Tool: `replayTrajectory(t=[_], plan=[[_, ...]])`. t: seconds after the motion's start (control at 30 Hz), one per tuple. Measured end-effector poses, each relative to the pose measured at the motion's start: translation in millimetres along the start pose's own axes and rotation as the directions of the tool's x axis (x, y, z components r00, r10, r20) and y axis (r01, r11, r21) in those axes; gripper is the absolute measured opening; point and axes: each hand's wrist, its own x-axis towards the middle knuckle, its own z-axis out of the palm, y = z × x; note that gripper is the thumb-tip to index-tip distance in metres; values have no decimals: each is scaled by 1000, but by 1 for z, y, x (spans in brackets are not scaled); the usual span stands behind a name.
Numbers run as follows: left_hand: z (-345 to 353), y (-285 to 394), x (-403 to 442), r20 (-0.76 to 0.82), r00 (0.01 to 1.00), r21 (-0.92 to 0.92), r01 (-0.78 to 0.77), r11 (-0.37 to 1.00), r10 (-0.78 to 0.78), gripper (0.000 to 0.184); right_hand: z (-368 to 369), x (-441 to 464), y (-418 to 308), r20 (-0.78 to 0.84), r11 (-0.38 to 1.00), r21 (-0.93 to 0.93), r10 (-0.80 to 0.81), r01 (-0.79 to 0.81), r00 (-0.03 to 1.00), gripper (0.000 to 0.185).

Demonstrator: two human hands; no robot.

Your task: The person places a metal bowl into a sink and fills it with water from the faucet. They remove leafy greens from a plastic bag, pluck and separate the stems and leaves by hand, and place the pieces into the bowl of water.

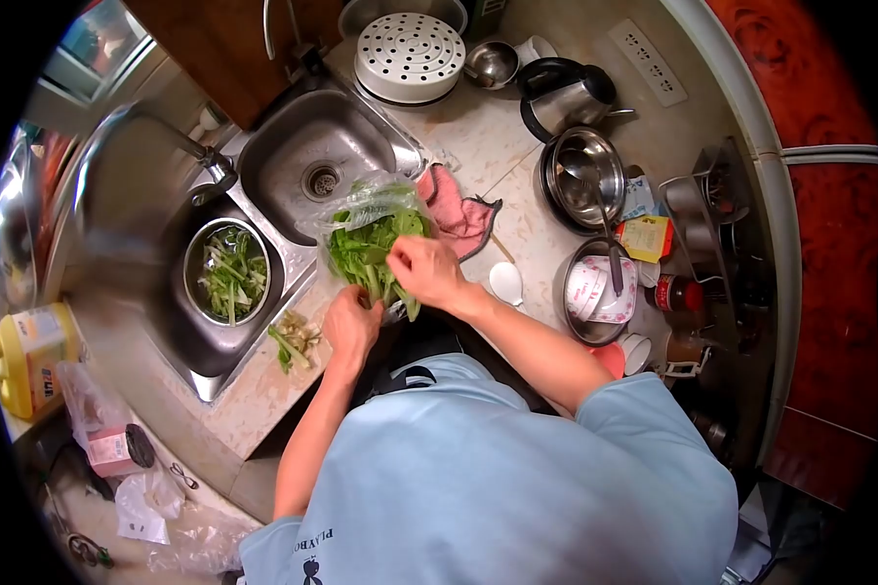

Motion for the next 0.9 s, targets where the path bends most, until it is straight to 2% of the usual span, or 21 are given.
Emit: replayTrajectory(t=[0.07,0.13,0.27,0.37,0.43,0.47,0.53,0.57,0.6,0.63,0.67,0.77,0.8,0.9], plan=[[4,-3,3,-32,999,-35,6,999,-8,29,-4,-10,-6,135,987,81,-147,137,980,13],[3,-2,4,20,992,-169,124,978,-122,28,3,-17,1,214,977,135,-189,162,958,13],[3,-9,2,-78,991,-255,84,963,-107,29,14,-21,8,167,986,93,-155,141,974,13],[-9,-2,-3,-132,987,-313,43,949,-88,28,5,-9,-2,109,976,84,-210,201,972,12],[-20,10,-8,-101,985,-353,95,931,-139,26,2,3,1,207,947,29,-319,320,925,18],[-20,9,-9,-100,986,-349,94,932,-137,26,1,8,1,204,948,31,-317,318,926,18],[-18,6,-11,-156,986,-301,6,954,-56,24,1,22,-2,205,887,65,-459,456,864,28],[-15,3,-12,-154,987,-296,6,955,-54,24,4,28,2,272,852,48,-513,521,814,34],[-13,0,-12,-209,978,-301,-69,951,5,24,4,34,2,268,853,49,-512,519,816,34],[-10,-3,-10,-262,963,-301,-145,943,64,24,2,38,1,400,838,7,-502,545,767,32],[-8,-6,-10,-260,963,-299,-146,943,67,24,2,43,1,525,818,-30,-477,575,705,30],[-10,-8,-6,-244,966,-325,-160,932,81,23,1,55,-3,579,801,-45,-466,597,669,21],[-11,-7,-3,-236,966,-285,-173,943,106,23,-2,59,-6,623,777,-72,-455,625,637,19],[-7,-4,7,-207,964,-183,-207,961,168,23,-1,59,-8,611,757,-48,-494,651,619,17]])
